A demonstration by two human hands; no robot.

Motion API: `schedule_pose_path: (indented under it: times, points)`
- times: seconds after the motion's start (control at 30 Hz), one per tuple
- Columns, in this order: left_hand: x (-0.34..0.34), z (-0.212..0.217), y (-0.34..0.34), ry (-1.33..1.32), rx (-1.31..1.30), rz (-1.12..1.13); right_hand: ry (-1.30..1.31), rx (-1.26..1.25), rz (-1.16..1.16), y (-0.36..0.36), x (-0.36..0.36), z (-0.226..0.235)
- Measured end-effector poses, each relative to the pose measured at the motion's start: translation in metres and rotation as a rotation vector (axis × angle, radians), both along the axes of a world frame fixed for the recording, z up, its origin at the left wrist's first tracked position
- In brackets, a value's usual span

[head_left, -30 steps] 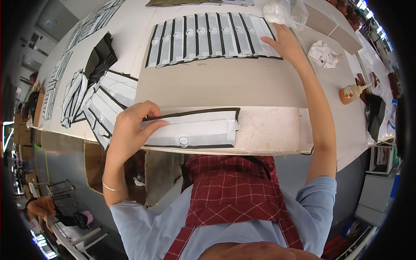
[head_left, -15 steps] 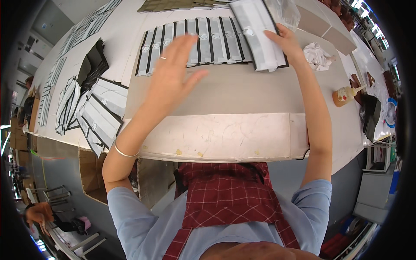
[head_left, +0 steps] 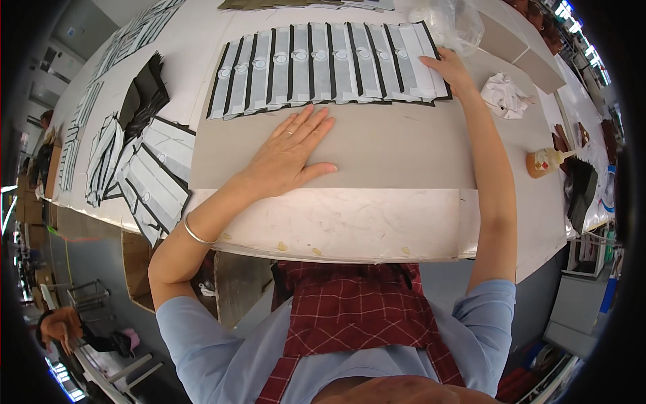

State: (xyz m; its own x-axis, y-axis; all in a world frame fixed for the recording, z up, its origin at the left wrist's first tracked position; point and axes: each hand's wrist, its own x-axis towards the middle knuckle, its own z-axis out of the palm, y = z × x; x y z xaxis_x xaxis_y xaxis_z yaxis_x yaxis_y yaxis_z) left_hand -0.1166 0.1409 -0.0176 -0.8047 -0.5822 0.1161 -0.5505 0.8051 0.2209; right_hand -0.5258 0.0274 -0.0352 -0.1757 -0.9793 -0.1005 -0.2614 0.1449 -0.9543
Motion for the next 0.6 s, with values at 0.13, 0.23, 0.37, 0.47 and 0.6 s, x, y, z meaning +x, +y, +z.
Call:
schedule_pose_path:
  times: [0.13, 0.23, 0.37, 0.47, 0.6]
  points:
    - [0.014, 0.001, -0.003, 0.021, -0.016, -0.006, 0.139, -0.004, 0.080, -0.007, 0.011, -0.003]
    - [0.017, 0.003, -0.005, 0.044, -0.005, 0.008, 0.323, -0.093, -0.012, -0.006, 0.018, -0.003]
    - [0.022, -0.006, -0.016, 0.048, -0.058, 0.019, 0.832, -0.245, -0.114, 0.004, 0.024, 0.008]
    - [0.024, -0.012, -0.029, 0.071, -0.087, 0.020, 1.015, -0.470, 0.036, 0.021, 0.031, 0.004]
    - [0.030, -0.013, -0.043, 0.270, -0.009, 0.094, 1.080, -0.604, 0.167, 0.089, 0.084, 0.013]
